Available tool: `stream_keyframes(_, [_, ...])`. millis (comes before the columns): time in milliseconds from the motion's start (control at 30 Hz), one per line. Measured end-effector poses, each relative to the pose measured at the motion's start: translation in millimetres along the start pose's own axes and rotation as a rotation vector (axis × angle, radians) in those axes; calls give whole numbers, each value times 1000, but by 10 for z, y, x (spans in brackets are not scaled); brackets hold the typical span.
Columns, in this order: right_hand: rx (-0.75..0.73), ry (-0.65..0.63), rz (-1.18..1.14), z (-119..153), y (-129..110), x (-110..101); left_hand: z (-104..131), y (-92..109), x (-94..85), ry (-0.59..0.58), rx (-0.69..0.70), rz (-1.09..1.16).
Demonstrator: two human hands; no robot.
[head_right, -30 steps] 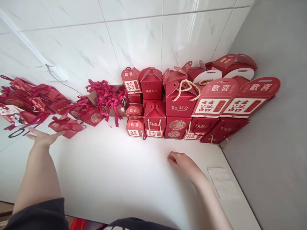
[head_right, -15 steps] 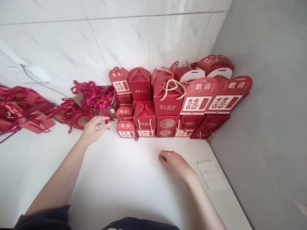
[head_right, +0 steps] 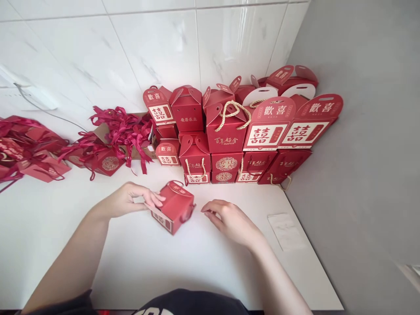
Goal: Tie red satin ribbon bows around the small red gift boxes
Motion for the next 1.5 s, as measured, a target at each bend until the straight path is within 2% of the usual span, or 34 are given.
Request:
stream_keyframes(67, [-188,13,6,-58,-275,-20,-44,148,249,-26,82,-5])
stream_keyframes(133, [-302,-38,85,-90,-459,8,-112,306,504,-8,172,-138])
stream_keyframes(233, [-340,-139,311,-113,-534,94,-168,535,788,35,349,-356])
stream_keyframes(300, [-334,-180,458,-120,-524,152,-181,610,877,60,410,-463])
stream_keyframes(400, [-314,-220,590,-138,-514,233,-174,624,933,51,418,-571])
stream_keyframes(533, [-315,-298,631,-174,-530,303,-120,578,971,19,390,-675])
stream_keyframes(600, [-315,-328,677,-192,-516,292,-98,539,970,44,363,-732])
stream_keyframes(700, [-298,-350,761,-216,-473,245,-75,478,941,150,347,-809])
stream_keyframes(867, [-244,-378,788,-306,-432,256,10,480,880,387,522,-790])
stream_keyframes(967, [-145,-402,719,-390,-393,256,26,464,836,452,555,-755])
stream_keyframes(1133, [-176,-248,453,-393,-454,45,35,399,822,466,546,-726])
stream_keyframes(1300, [-158,33,131,-140,-265,-207,94,332,817,584,588,-657])
stream_keyframes(1500, [-184,258,-58,7,-90,-183,102,276,805,653,590,-608])
Point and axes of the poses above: each hand's wrist, its own z-axis away from the middle knuckle, its own x-axis out of the palm, y = z × x, the point moved 8 cm from there along -z, towards the middle knuckle, and after that the axes turned 13 degrees about -x, right-handed, at the moved point
